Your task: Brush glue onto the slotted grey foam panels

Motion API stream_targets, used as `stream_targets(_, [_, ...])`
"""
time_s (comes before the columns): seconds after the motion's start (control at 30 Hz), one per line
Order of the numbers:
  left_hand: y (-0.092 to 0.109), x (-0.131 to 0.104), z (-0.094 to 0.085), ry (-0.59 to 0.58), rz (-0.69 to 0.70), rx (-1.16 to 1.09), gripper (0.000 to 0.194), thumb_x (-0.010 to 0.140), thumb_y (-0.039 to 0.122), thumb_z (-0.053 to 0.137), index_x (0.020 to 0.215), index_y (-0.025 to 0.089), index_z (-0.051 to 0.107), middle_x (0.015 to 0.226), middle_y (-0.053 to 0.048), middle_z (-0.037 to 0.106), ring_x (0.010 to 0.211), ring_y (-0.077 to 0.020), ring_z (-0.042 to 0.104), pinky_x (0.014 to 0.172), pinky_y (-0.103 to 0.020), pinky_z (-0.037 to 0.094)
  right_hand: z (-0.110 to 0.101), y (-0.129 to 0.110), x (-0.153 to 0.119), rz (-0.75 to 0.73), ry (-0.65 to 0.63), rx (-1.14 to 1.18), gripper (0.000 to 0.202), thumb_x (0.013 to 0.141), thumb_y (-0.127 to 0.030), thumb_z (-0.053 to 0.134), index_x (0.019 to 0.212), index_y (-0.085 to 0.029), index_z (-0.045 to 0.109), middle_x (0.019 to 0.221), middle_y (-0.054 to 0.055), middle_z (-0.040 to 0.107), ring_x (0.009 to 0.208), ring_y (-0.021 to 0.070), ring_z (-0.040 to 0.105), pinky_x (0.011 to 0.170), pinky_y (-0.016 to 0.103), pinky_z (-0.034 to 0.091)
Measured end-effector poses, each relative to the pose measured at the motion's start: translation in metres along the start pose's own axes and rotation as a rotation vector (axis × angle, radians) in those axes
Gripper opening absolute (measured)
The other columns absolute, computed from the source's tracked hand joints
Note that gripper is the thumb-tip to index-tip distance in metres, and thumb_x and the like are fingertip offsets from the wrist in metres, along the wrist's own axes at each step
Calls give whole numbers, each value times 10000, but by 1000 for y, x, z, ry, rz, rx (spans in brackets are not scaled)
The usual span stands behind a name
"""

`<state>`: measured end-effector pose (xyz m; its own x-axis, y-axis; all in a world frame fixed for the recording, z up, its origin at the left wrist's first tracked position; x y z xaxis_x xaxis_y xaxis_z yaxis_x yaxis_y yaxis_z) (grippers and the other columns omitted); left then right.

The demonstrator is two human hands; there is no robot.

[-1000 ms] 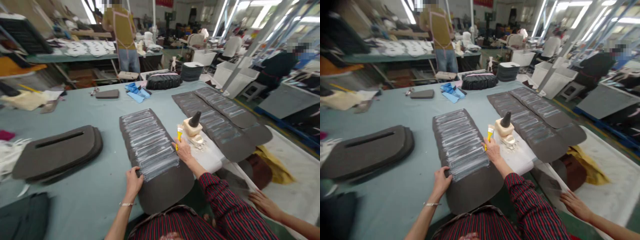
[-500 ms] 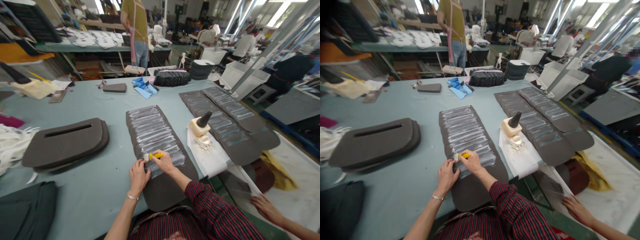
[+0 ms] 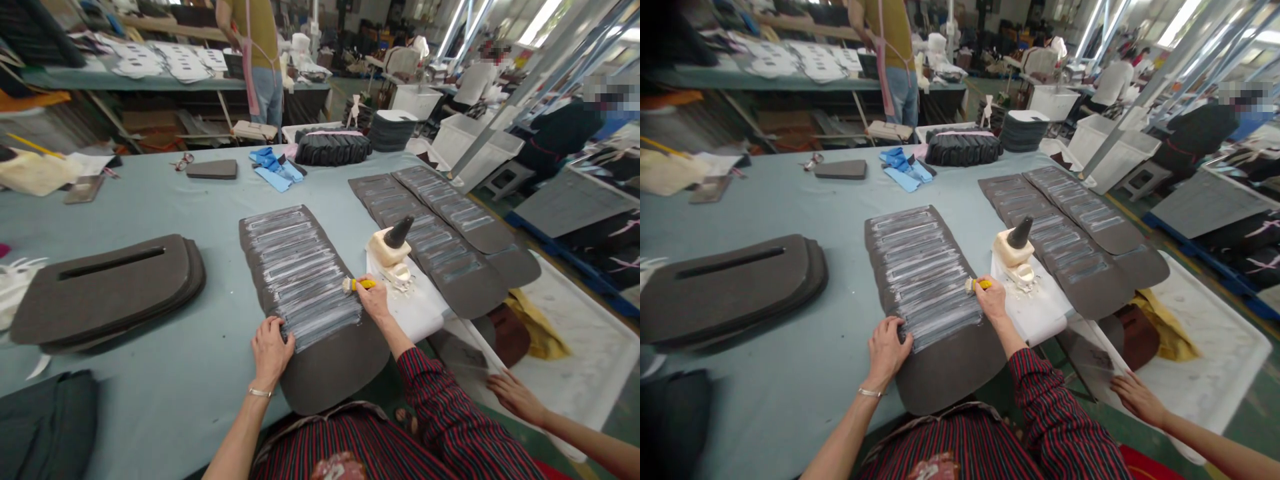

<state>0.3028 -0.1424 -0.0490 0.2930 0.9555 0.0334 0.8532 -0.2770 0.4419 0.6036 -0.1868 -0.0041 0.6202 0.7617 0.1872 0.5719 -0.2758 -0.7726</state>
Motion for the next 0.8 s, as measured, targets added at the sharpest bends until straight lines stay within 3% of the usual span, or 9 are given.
stream_targets(0.17, [-13,-8,-3,-1,-5,-188,270,833,330,489,1078,221,517,1162,-74,565,1127,-232,500,939,-412,384,36,-47,-34,-69,-141,171,178,795,-320,516,765,-193,637,723,7,636,637,129,545,636,226,424])
stream_targets(0.33, [-2,-34,2,-31,107,-60,254,805,299,528,1049,231,532,1162,-67,569,1127,-237,497,942,-407,367,76,-80,-73,-183,-320,254,137,816,-276,534,810,-202,649,789,9,661,719,131,591,697,227,449])
stream_targets(0.43, [5,-41,5,-24,102,7,280,798,298,527,1069,227,529,1192,-79,556,1146,-249,488,944,-410,361,90,-82,-81,-256,-407,243,130,815,-263,548,838,-213,666,837,3,678,776,126,612,745,223,456])
stream_targets(0.53, [8,-41,5,-22,93,31,291,802,305,521,1082,226,521,1194,-82,553,1145,-250,489,948,-410,356,74,-56,-62,-178,-366,197,122,787,-272,569,815,-211,672,800,-7,677,721,125,603,708,225,456])
stream_targets(0.67, [9,-40,4,-18,95,41,282,804,306,517,1077,234,511,1184,-69,555,1140,-242,490,954,-402,354,21,-5,-20,4,-201,102,151,756,-303,553,768,-200,662,703,-8,651,622,136,558,629,237,438])
stream_targets(0.8, [9,-41,3,-10,94,49,280,800,313,517,1070,241,505,1180,-59,554,1141,-241,488,948,-394,356,-9,12,-3,-26,-47,5,175,770,-311,518,753,-194,647,691,-1,633,629,136,539,632,235,414])
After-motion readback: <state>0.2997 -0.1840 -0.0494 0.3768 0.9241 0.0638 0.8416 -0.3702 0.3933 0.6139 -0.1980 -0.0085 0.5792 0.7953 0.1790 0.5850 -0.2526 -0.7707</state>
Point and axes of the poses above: each hand's wrist, its own x-axis towards the middle knuckle, its own z-axis out of the palm, y = z × x, the point moved 3 cm from there along x, towards the middle knuckle
